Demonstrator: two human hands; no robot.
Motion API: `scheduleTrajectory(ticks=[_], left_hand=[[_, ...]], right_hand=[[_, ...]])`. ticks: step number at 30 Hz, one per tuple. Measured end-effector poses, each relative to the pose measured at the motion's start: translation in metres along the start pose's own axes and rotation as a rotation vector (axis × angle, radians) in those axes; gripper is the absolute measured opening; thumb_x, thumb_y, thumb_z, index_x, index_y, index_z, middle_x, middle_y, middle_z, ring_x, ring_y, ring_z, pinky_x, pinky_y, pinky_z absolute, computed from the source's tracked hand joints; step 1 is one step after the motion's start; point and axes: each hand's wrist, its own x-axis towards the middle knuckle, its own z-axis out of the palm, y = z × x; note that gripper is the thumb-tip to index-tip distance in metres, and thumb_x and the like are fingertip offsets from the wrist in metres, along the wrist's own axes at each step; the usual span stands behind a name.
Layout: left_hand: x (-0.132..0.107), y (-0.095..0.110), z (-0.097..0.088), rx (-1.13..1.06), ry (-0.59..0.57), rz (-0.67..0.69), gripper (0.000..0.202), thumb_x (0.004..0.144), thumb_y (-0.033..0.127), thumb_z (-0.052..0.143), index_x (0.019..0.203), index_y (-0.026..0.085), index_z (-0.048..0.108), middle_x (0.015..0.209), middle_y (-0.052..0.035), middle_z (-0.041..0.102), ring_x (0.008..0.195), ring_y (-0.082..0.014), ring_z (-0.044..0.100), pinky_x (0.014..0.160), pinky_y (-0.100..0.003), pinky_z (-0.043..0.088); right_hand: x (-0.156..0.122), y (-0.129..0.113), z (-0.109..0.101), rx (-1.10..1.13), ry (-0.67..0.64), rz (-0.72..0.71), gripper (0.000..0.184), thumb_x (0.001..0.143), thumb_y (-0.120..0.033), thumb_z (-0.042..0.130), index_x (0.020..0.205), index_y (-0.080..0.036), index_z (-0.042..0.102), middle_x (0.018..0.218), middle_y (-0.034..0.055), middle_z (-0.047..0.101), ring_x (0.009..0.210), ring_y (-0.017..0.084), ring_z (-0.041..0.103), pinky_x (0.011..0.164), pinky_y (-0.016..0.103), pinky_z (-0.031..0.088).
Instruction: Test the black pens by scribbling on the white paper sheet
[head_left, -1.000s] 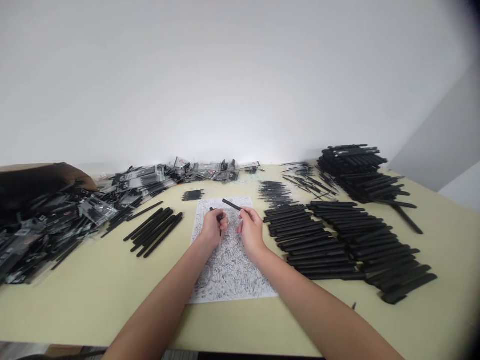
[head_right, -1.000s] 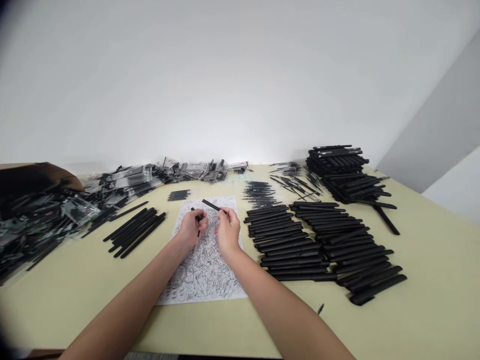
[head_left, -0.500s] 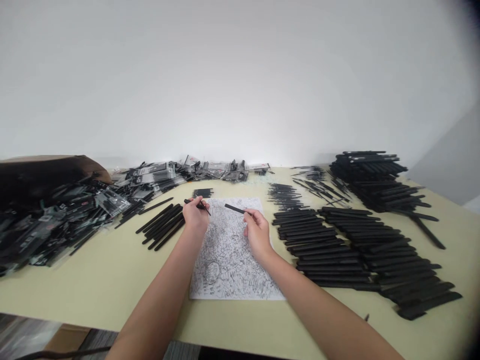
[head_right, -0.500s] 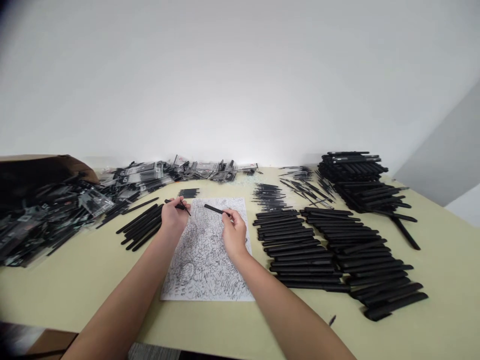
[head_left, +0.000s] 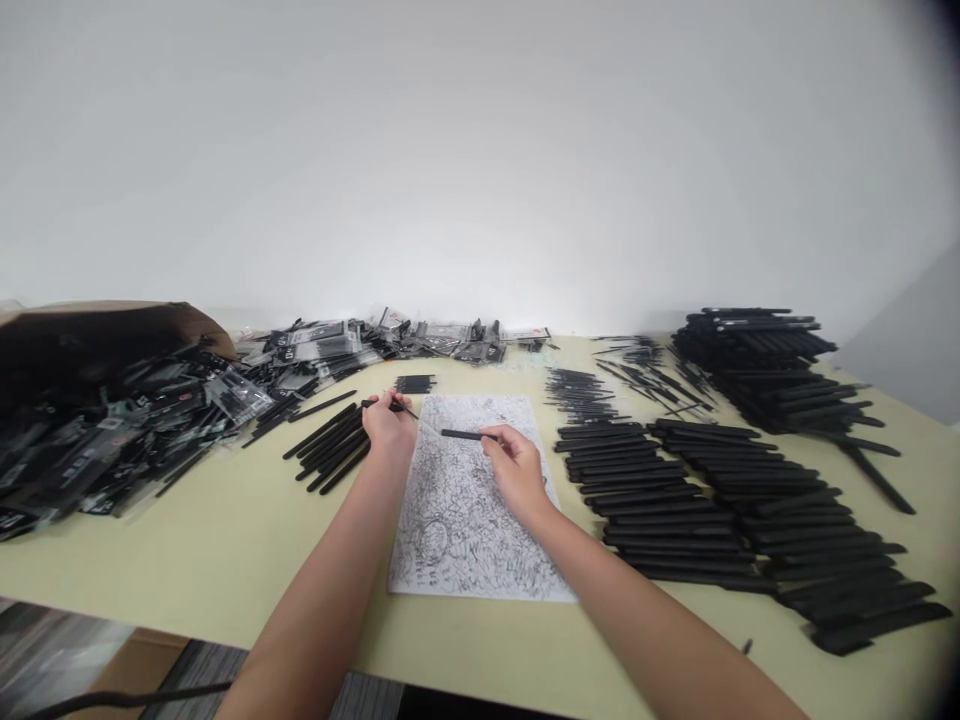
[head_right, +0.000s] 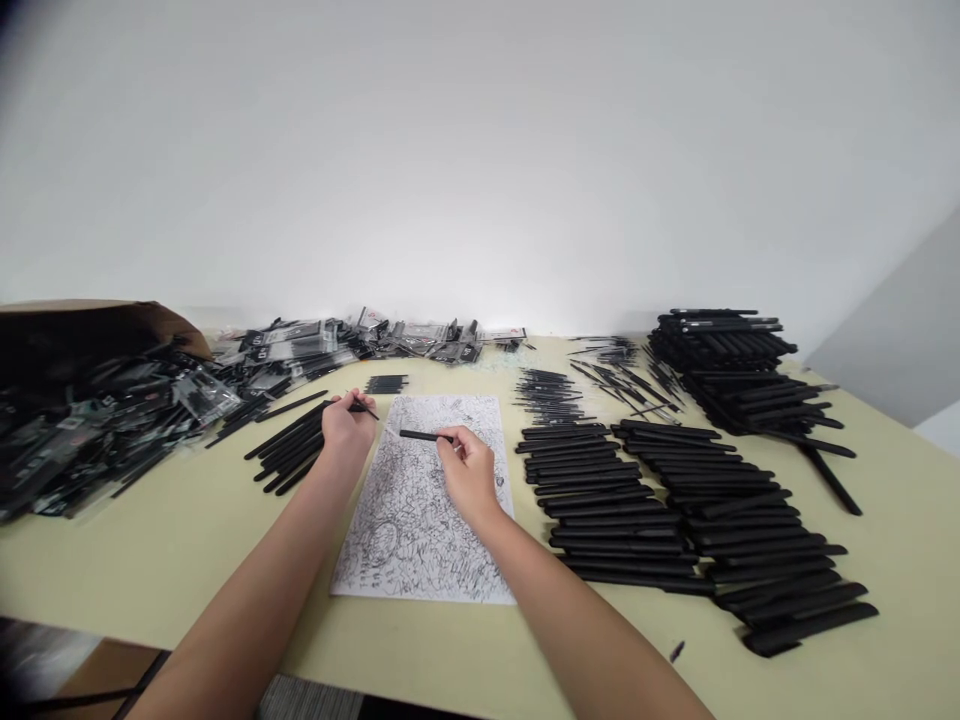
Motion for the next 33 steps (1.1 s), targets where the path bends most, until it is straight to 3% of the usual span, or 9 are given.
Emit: scheduleTrajectory(ticks=[14,23,27,33], left_hand=[[0.002,0.001,-0.001,-0.042,0.036,0.030,0.030,0.084,-0.008,0.037,0.079,0.021,0.036,0.067,0.0044,0.051,0.046,-0.0040,0.047,0.049,-0.014,0.040],[-0.001,-0.001,0.001,-0.045,0.019,-0.010,0.029,0.084,-0.007,0.037,0.077,0.021,0.036,0.065,0.0038,0.051,0.047,-0.0046,0.048,0.050,-0.014,0.041],[-0.004,-0.005,0.002,-0.021,-0.034,-0.053,0.028,0.082,-0.007,0.039,0.076,0.020,0.037,0.065,0.0031,0.052,0.047,-0.0053,0.048,0.050,-0.015,0.041],[-0.016,-0.016,0.000,0.078,-0.167,-0.191,0.025,0.080,-0.005,0.045,0.071,0.019,0.041,0.067,-0.0006,0.058,0.051,-0.0087,0.052,0.051,-0.020,0.041]], right_hand=[[-0.003,-0.005,-0.001,-0.084,-0.088,0.013,0.029,0.073,-0.039,0.058,0.085,-0.017,0.072,0.067,-0.0005,0.060,0.053,0.011,0.043,0.054,0.026,0.037],[-0.006,-0.007,-0.002,-0.276,-0.201,-0.035,0.029,0.079,-0.035,0.056,0.093,-0.019,0.075,0.072,0.0004,0.069,0.057,0.013,0.053,0.059,0.026,0.042],[-0.006,-0.005,-0.002,-0.332,-0.232,-0.103,0.027,0.081,-0.033,0.055,0.095,-0.020,0.074,0.083,0.0007,0.072,0.058,0.013,0.056,0.062,0.026,0.044],[-0.005,-0.002,-0.001,-0.298,-0.202,-0.086,0.029,0.083,-0.038,0.054,0.099,-0.020,0.070,0.077,0.0015,0.072,0.058,0.015,0.058,0.061,0.027,0.043]])
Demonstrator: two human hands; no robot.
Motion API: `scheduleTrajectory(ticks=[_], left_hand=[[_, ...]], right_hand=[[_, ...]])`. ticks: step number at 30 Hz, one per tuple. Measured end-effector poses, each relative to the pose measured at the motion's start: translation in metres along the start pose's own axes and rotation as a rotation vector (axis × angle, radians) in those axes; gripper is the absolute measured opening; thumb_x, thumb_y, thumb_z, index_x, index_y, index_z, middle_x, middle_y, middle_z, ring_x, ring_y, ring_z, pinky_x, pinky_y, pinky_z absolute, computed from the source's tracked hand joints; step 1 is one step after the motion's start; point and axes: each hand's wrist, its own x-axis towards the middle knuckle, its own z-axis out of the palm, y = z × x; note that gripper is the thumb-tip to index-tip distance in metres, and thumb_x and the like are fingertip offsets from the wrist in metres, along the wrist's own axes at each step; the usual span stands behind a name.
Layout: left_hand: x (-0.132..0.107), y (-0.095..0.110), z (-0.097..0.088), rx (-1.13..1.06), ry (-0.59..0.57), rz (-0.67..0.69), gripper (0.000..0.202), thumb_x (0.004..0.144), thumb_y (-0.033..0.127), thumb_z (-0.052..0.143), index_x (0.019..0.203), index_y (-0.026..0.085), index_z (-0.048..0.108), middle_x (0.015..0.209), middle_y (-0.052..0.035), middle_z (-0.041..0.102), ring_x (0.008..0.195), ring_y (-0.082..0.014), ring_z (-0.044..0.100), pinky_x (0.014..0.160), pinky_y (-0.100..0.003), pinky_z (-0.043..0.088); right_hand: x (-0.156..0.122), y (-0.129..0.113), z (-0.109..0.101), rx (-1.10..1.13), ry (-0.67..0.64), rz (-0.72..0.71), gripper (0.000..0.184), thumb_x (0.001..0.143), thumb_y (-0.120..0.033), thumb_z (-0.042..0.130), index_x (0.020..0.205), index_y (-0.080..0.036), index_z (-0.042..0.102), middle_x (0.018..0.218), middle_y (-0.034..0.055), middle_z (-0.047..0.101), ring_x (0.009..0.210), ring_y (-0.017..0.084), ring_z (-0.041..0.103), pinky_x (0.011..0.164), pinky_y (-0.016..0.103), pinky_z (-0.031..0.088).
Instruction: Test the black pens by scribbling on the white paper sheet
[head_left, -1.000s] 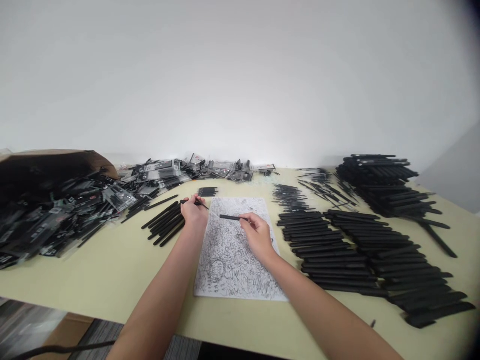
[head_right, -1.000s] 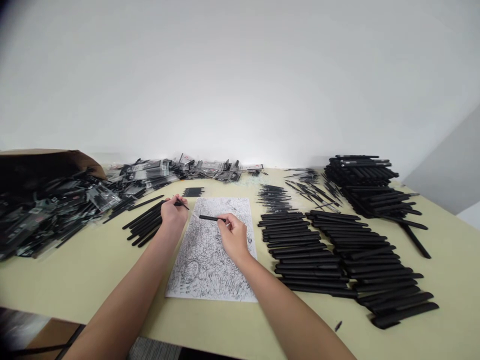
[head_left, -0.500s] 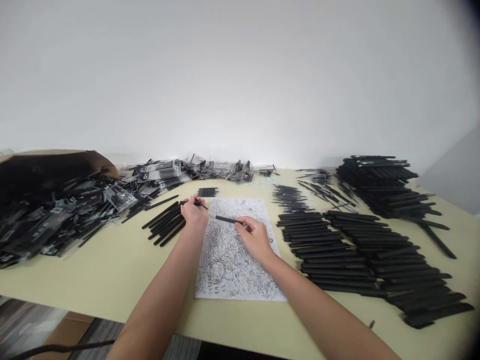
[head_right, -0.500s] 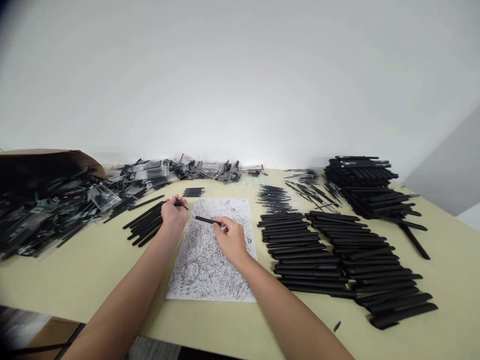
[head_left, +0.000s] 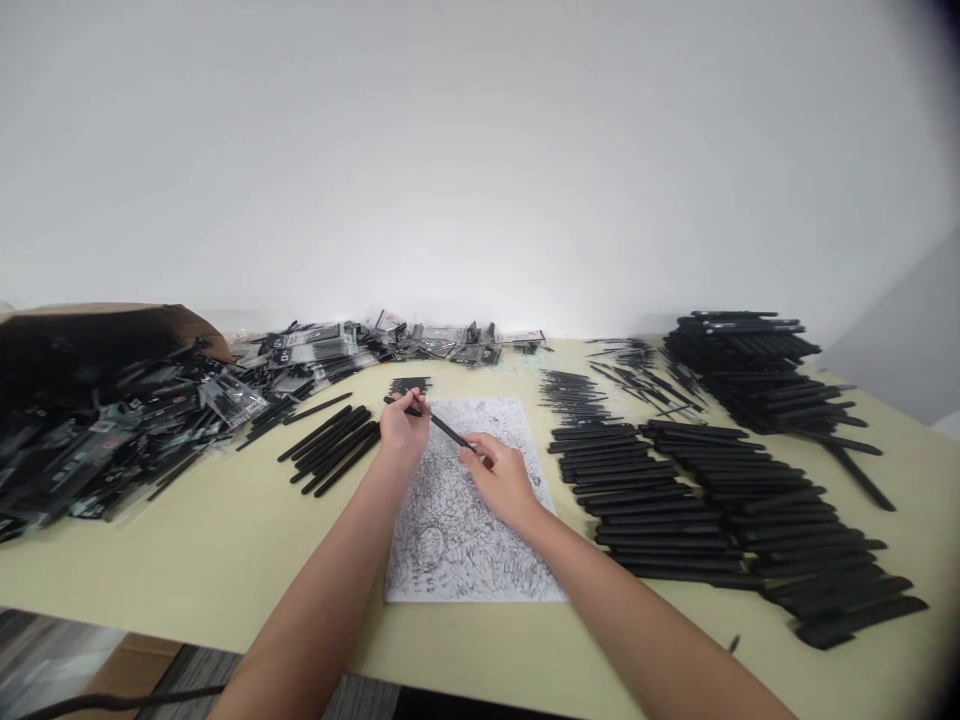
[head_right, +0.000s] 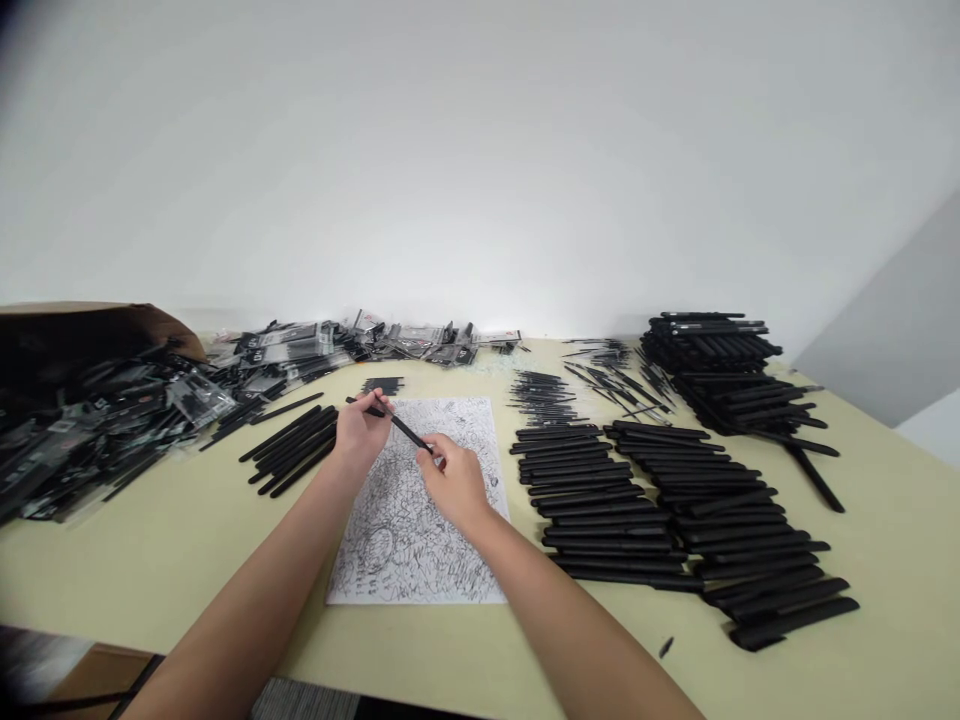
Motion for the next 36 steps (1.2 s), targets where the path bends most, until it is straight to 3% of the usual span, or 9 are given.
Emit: scheduleTrajectory(ticks=[6,10,16,21,36], left_hand=[[-0.011,-0.007,0.002,0.073,-0.085,-0.108,0.021,0.079,-0.001,0.050,0.069,0.017,0.048,0.066,-0.0022,0.061,0.057,-0.0125,0.059,0.057,-0.024,0.045],[-0.011,-0.002,0.003,0.046,-0.126,-0.125,0.025,0.091,0.018,0.049,0.065,0.017,0.048,0.073,-0.0058,0.065,0.066,-0.0157,0.064,0.061,-0.026,0.047],[-0.002,0.011,0.001,-0.085,-0.076,-0.024,0.044,0.100,0.034,0.030,0.062,0.017,0.042,0.100,-0.0108,0.070,0.088,-0.0193,0.069,0.070,-0.029,0.050],[0.005,0.020,-0.001,-0.132,-0.038,0.039,0.049,0.101,0.040,0.023,0.061,0.018,0.039,0.107,-0.0111,0.070,0.099,-0.0199,0.068,0.075,-0.030,0.049],[0.003,0.018,-0.002,-0.132,-0.077,0.008,0.050,0.102,0.041,0.021,0.062,0.018,0.041,0.103,-0.0095,0.072,0.090,-0.0170,0.069,0.076,-0.031,0.049]], right_hand=[[0.002,0.004,0.002,0.103,0.031,0.015,0.025,0.085,-0.039,0.052,0.095,-0.020,0.065,0.076,0.0023,0.074,0.052,0.013,0.055,0.054,0.026,0.040],[0.004,0.006,0.002,0.143,0.041,0.032,0.027,0.086,-0.042,0.050,0.095,-0.021,0.063,0.077,0.0025,0.073,0.049,0.012,0.051,0.050,0.025,0.040],[0.003,0.003,0.001,0.163,0.036,0.078,0.025,0.083,-0.041,0.050,0.093,-0.021,0.063,0.078,0.0023,0.072,0.048,0.011,0.050,0.048,0.025,0.042],[0.002,0.001,0.001,0.190,0.034,0.093,0.023,0.081,-0.039,0.052,0.091,-0.022,0.064,0.075,0.0010,0.071,0.049,0.012,0.052,0.047,0.024,0.041],[0.003,0.003,0.001,0.159,0.023,0.075,0.022,0.080,-0.038,0.053,0.090,-0.022,0.065,0.074,0.0004,0.071,0.055,0.014,0.054,0.050,0.025,0.039]])
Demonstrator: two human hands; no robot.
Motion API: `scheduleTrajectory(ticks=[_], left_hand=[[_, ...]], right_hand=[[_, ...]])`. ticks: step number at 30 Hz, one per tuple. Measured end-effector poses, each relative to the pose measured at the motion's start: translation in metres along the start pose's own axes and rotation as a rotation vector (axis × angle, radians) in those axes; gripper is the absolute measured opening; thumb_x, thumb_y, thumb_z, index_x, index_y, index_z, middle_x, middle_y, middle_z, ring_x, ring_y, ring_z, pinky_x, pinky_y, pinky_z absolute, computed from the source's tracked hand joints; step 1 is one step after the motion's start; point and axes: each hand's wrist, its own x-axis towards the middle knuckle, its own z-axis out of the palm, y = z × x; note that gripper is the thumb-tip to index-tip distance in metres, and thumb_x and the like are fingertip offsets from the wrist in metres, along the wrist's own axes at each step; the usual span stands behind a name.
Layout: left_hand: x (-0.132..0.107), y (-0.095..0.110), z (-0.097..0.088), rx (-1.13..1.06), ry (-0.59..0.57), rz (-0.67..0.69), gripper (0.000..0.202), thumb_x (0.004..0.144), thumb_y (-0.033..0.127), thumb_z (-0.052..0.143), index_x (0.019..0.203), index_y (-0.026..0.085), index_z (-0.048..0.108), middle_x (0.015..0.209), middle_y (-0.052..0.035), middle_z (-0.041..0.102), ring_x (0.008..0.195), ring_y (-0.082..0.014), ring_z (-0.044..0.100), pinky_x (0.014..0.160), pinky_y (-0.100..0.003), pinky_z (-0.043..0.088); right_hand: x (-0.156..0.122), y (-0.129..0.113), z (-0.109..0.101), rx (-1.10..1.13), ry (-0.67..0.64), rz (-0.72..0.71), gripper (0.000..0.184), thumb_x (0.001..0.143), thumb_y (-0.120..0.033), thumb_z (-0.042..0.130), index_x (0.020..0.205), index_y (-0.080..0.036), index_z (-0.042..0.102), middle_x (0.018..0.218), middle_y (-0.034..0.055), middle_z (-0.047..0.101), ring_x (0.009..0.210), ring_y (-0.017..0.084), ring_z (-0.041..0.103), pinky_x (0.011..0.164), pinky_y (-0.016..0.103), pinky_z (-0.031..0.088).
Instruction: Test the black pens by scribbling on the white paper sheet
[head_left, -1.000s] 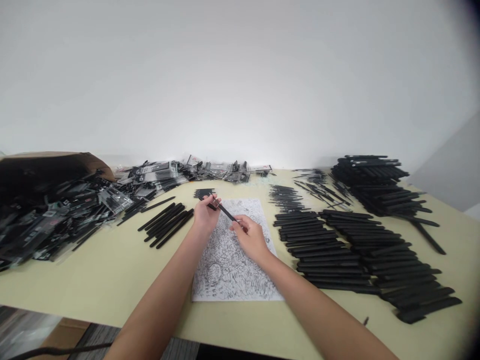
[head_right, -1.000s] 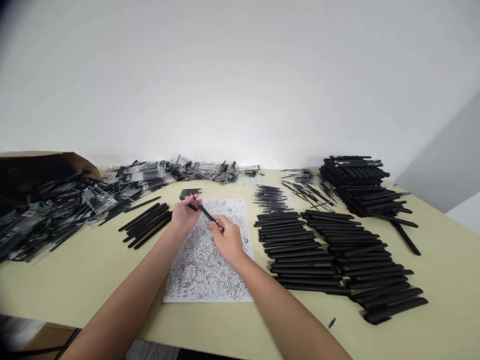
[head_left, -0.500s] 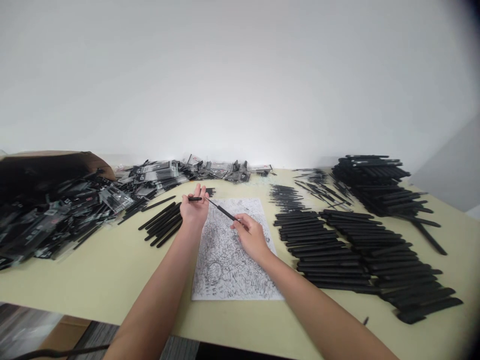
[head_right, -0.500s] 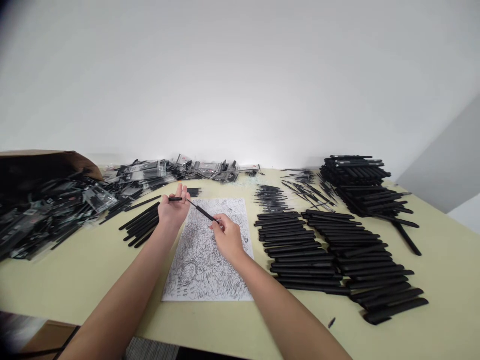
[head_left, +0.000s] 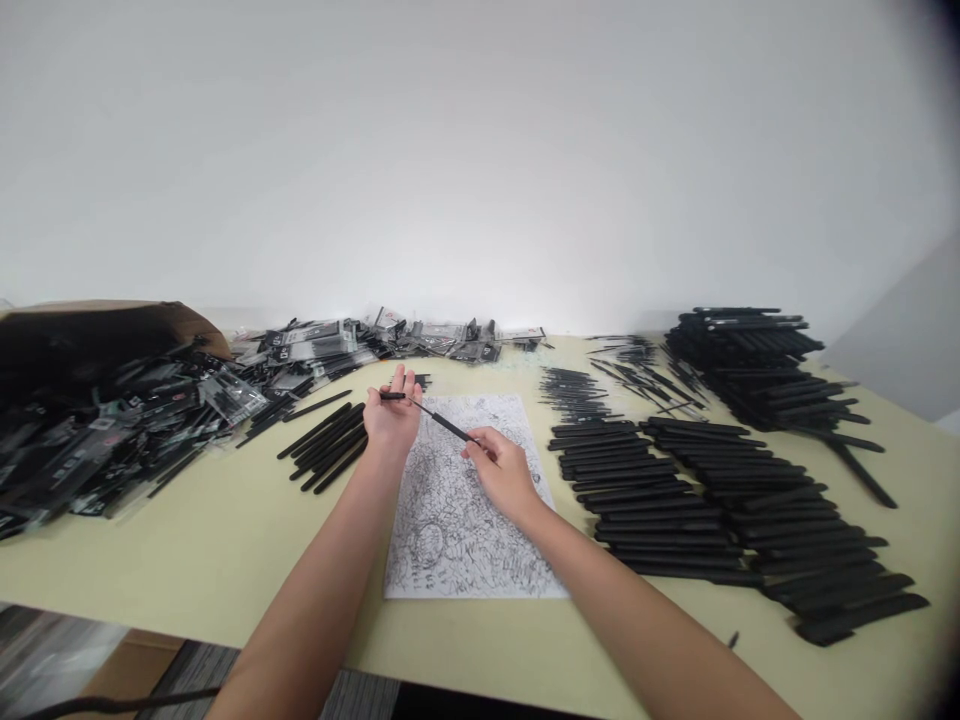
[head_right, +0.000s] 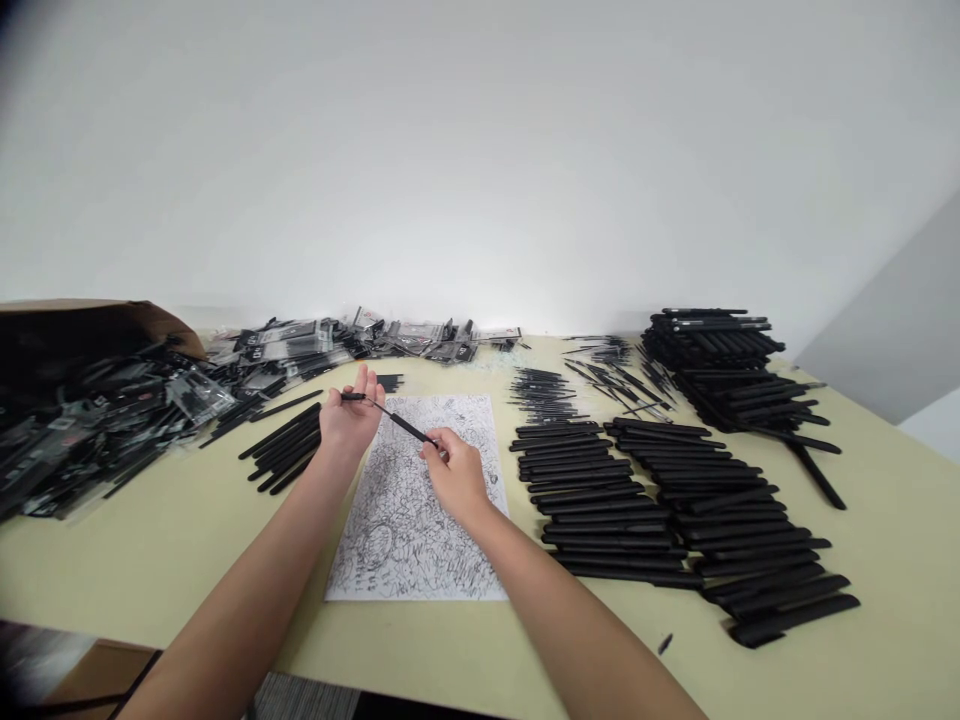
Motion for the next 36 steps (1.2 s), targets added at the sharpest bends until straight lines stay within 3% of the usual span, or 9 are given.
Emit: scheduleTrajectory(ticks=[5,8,12,15,22,28,36], left_hand=[[0.000,-0.002,-0.001,0.032,-0.024,-0.003,0.047,0.101,0.038,0.025,0.062,0.018,0.043,0.099,-0.0089,0.072,0.085,-0.0160,0.068,0.074,-0.029,0.050],[0.000,-0.002,0.000,0.049,-0.012,-0.014,0.046,0.101,0.037,0.028,0.063,0.018,0.045,0.083,-0.0067,0.070,0.075,-0.0156,0.067,0.070,-0.029,0.049],[0.002,-0.002,0.000,0.083,0.006,-0.027,0.044,0.101,0.038,0.030,0.064,0.019,0.044,0.058,-0.0001,0.057,0.058,-0.0144,0.061,0.063,-0.029,0.047],[0.003,-0.001,0.000,0.124,0.020,-0.020,0.041,0.100,0.037,0.033,0.065,0.020,0.044,0.050,0.0031,0.048,0.050,-0.0138,0.056,0.059,-0.029,0.045],[0.003,-0.002,-0.001,0.224,0.027,0.004,0.033,0.098,0.038,0.042,0.070,0.021,0.044,0.046,0.0061,0.043,0.042,-0.0121,0.048,0.055,-0.026,0.040],[0.000,-0.007,0.001,0.276,0.023,0.008,0.033,0.100,0.035,0.035,0.072,0.021,0.044,0.048,0.0050,0.044,0.043,-0.0127,0.047,0.052,-0.027,0.039],[0.002,-0.012,-0.003,0.333,0.034,0.043,0.029,0.100,0.035,0.038,0.074,0.021,0.042,0.047,0.0070,0.044,0.041,-0.0118,0.047,0.052,-0.025,0.038]], right_hand=[[-0.001,-0.002,-0.001,-0.005,-0.014,0.005,0.023,0.081,-0.038,0.053,0.091,-0.021,0.065,0.075,0.0007,0.071,0.054,0.014,0.053,0.050,0.025,0.038],[-0.001,-0.002,0.000,-0.002,-0.004,-0.001,0.023,0.080,-0.038,0.053,0.090,-0.021,0.066,0.073,0.0006,0.072,0.054,0.014,0.054,0.051,0.025,0.039],[0.000,-0.001,0.000,-0.015,0.010,-0.011,0.023,0.080,-0.038,0.054,0.090,-0.021,0.066,0.073,0.0007,0.072,0.056,0.015,0.056,0.054,0.026,0.041],[0.000,0.001,0.000,-0.022,0.013,-0.016,0.022,0.080,-0.037,0.054,0.090,-0.021,0.066,0.073,0.0006,0.072,0.056,0.015,0.057,0.056,0.027,0.041],[-0.001,-0.002,0.000,-0.020,0.010,-0.019,0.022,0.080,-0.037,0.053,0.089,-0.021,0.066,0.073,0.0007,0.072,0.057,0.015,0.057,0.058,0.027,0.042],[0.000,-0.003,-0.001,-0.006,0.009,-0.005,0.022,0.080,-0.038,0.052,0.087,-0.021,0.065,0.071,0.0007,0.071,0.055,0.015,0.055,0.053,0.026,0.040],[-0.001,-0.003,-0.002,-0.002,-0.011,0.009,0.023,0.081,-0.039,0.051,0.088,-0.021,0.063,0.073,0.0007,0.071,0.052,0.013,0.052,0.052,0.025,0.040]])
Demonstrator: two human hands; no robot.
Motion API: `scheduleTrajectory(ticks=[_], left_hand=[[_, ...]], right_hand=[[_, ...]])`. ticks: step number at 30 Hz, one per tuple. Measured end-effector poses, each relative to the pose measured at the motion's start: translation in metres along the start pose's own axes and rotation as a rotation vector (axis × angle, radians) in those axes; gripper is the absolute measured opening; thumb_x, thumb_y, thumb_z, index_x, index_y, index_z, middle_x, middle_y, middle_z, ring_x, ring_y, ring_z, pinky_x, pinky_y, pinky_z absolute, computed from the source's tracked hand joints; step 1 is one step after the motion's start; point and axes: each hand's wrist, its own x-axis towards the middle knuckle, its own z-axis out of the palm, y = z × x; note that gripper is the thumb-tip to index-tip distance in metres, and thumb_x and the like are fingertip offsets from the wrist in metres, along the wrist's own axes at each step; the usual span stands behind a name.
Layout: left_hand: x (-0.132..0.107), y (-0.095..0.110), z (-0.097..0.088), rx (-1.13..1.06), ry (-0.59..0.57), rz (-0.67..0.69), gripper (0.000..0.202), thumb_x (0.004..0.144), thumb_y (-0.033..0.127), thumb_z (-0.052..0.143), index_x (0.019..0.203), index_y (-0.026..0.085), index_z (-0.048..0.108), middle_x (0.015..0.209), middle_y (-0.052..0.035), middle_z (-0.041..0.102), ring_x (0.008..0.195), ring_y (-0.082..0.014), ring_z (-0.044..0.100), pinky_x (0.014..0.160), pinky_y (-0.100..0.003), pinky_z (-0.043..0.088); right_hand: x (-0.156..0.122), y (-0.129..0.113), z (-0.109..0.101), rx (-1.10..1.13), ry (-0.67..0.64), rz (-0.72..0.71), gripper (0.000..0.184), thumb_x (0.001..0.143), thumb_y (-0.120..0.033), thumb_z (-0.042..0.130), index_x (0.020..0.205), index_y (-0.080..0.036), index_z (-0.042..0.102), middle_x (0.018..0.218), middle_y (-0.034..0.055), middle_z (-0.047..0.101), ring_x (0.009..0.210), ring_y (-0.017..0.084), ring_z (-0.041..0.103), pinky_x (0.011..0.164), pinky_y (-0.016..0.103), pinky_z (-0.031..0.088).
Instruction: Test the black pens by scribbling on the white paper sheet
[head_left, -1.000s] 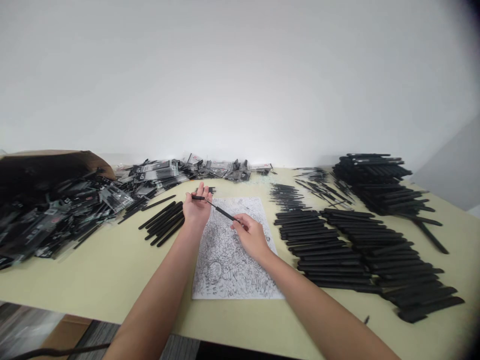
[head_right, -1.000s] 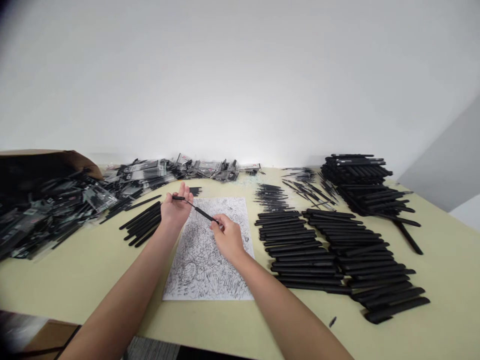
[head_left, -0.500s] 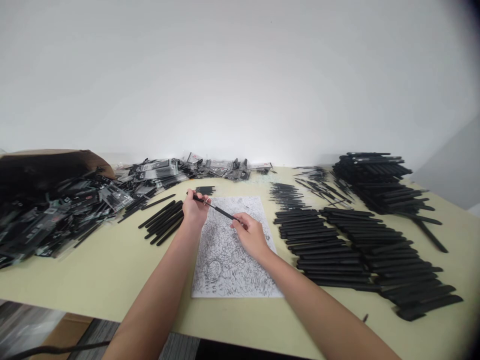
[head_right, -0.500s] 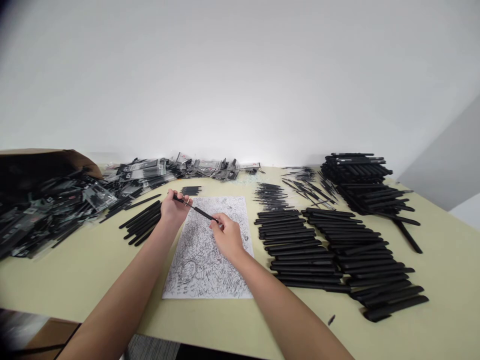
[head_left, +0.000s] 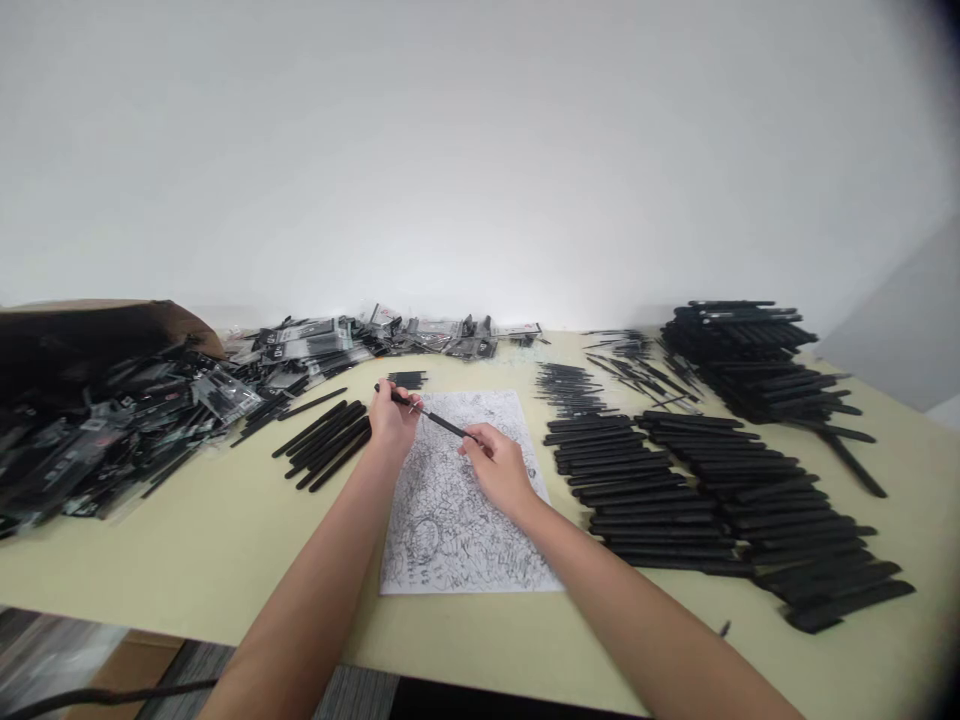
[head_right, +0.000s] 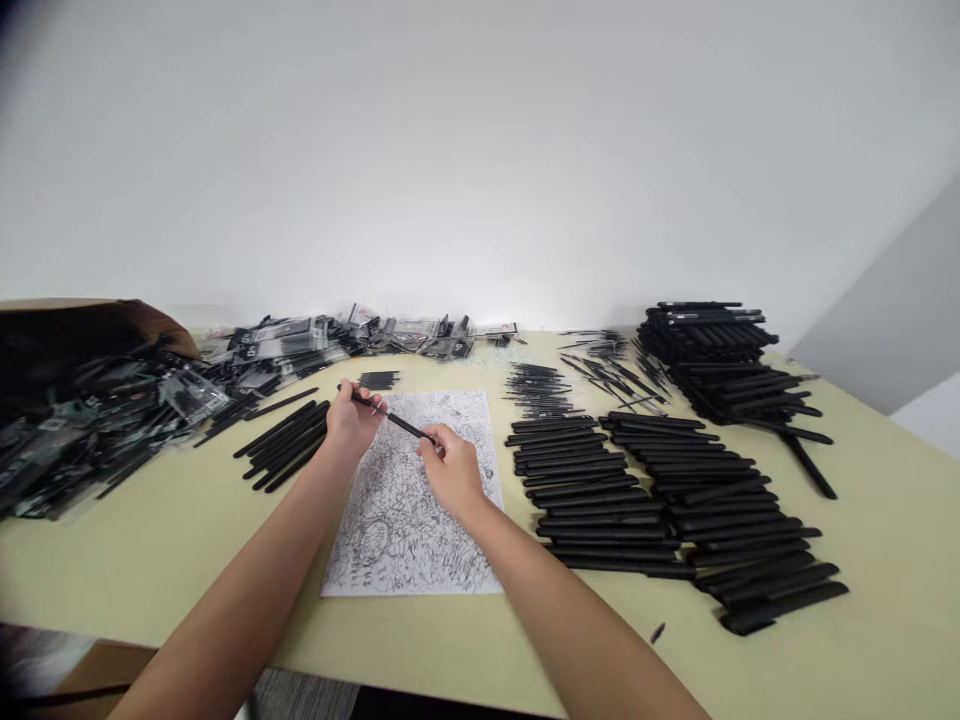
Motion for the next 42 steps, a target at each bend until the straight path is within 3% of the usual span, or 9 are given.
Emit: scheduleTrajectory(ticks=[8,17,27,42], left_hand=[[0.002,-0.004,-0.002,0.021,0.009,-0.013,0.030,0.100,0.035,0.038,0.073,0.021,0.042,0.048,0.0066,0.044,0.042,-0.0117,0.047,0.052,-0.025,0.037],[-0.017,-0.024,0.003,0.084,-0.108,-0.073,0.032,0.095,0.042,0.048,0.072,0.020,0.044,0.051,0.0048,0.049,0.046,-0.0121,0.050,0.055,-0.026,0.040],[-0.020,-0.022,0.005,0.084,-0.121,-0.061,0.034,0.098,0.038,0.042,0.069,0.020,0.042,0.051,0.0044,0.047,0.046,-0.0113,0.048,0.054,-0.025,0.039],[-0.020,-0.023,0.005,0.105,-0.099,-0.046,0.034,0.097,0.038,0.046,0.069,0.020,0.041,0.050,0.0044,0.047,0.045,-0.0113,0.047,0.054,-0.025,0.040]], right_hand=[[0.001,0.003,0.001,-0.001,-0.030,-0.025,0.024,0.082,-0.040,0.052,0.092,-0.021,0.064,0.075,0.0007,0.070,0.052,0.012,0.050,0.051,0.025,0.039],[-0.001,0.003,0.001,-0.041,-0.044,-0.079,0.020,0.082,-0.033,0.058,0.096,-0.022,0.067,0.080,-0.0014,0.069,0.054,0.011,0.049,0.058,0.025,0.038],[-0.002,0.000,0.000,-0.041,-0.037,-0.073,0.021,0.082,-0.034,0.058,0.095,-0.021,0.070,0.077,-0.0011,0.070,0.054,0.012,0.049,0.057,0.025,0.039],[-0.005,0.001,-0.001,-0.138,0.013,-0.181,0.023,0.083,-0.029,0.059,0.101,-0.024,0.073,0.085,0.0006,0.075,0.073,0.018,0.066,0.068,0.028,0.050]])
